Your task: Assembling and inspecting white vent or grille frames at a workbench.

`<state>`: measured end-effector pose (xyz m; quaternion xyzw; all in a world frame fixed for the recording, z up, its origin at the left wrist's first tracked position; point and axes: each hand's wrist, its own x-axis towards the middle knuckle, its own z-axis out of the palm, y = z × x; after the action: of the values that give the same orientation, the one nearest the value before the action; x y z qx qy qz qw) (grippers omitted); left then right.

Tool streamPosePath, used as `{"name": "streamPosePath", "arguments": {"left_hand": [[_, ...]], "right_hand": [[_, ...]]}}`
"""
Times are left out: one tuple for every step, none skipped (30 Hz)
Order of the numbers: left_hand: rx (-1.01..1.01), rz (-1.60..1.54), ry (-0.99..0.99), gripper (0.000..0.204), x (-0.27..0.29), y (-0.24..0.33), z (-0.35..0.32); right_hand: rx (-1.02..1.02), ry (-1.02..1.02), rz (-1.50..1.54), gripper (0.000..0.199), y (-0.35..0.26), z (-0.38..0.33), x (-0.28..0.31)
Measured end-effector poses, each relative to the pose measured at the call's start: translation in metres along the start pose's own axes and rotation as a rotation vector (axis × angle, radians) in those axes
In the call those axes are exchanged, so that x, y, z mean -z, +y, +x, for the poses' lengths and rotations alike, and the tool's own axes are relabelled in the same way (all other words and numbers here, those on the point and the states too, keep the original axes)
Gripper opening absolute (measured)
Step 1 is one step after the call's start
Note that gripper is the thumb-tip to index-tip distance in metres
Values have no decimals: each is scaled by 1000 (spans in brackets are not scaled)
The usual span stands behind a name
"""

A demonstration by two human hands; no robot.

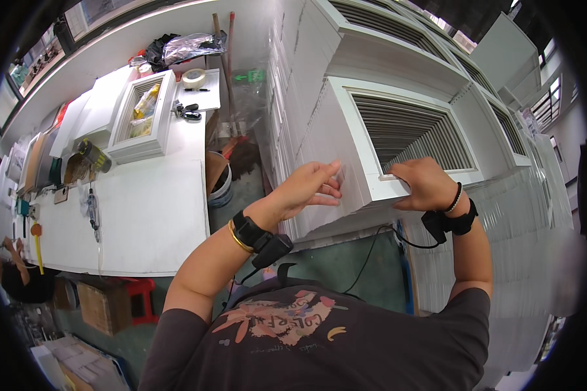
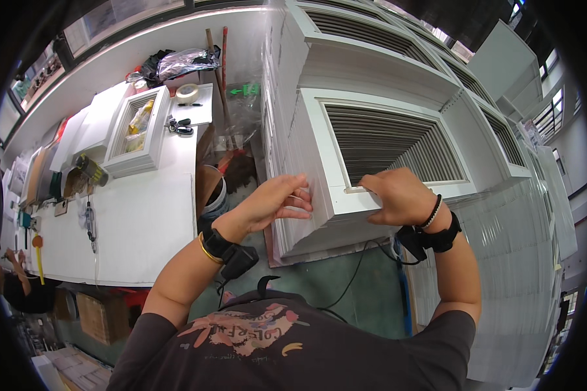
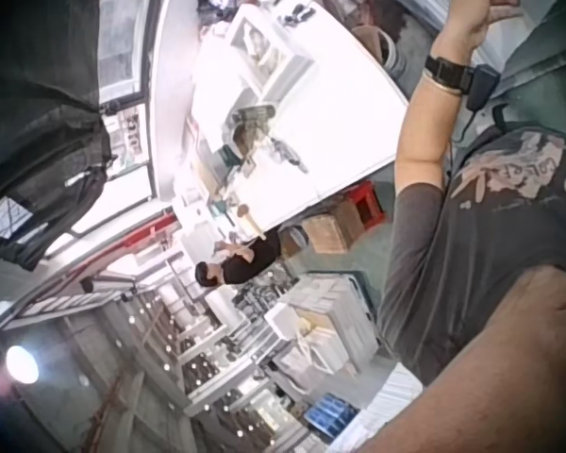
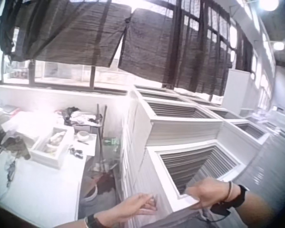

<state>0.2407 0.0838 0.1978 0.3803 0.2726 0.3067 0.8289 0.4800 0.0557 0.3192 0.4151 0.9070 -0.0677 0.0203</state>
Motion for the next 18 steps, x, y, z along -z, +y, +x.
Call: {"name": "streamPosePath", "arguments": {"left_hand": [[-2,0,6,45,0,-1,0],[-21,28,26,46,1,-2,0],[-35,54,43,47,-1,-4,0],[-31,52,47,47,-2,-4,-1],[-78,46,62,48,-4,-3,-3],[-132,43,73,50,-5,0,-3],[-134,46,73,50,-3,-2,-2],[-204,94,195,53,1,-6,-2],[-276,138,310,57,3,-7,0],[-274,141,307,57,3,-6,0],[-208,76,302,61,3,-3,0],[-144,9,309,64,2,0,-2],[-142,10,315,64,-4,2,-2],[-135,63,265,66,-13,4,0],[-138,114,221,67,-15,7,1],[-147,116,231,67,-13,13,3],[-97,153,206,66,-10,19,5],[-49,189,170,65,-9,27,8]], "right_hand": [[9,46,36,40,-1,-2,6],[16,92,73,41,-3,-4,13],[18,90,78,41,-5,-7,20],[37,116,69,43,-7,-9,28],[56,143,60,44,-7,-11,31],[73,138,64,48,-6,-13,31],[73,141,63,48,-7,-15,26],[75,175,102,49,-9,-17,13],[72,207,135,50,-10,-18,1],[54,155,171,55,-11,-21,-13],[85,203,49,56,-17,-24,-21],[71,267,-29,57,-21,-26,-21],[55,331,-107,58,-25,-29,-19],[58,331,-100,58,-30,-36,-17],[35,420,-110,58,-35,-42,-15],[11,510,-121,58,-38,-49,-15],[-45,622,-36,51,-37,-60,-21],[-107,730,42,44,-33,-78,-29]]}}
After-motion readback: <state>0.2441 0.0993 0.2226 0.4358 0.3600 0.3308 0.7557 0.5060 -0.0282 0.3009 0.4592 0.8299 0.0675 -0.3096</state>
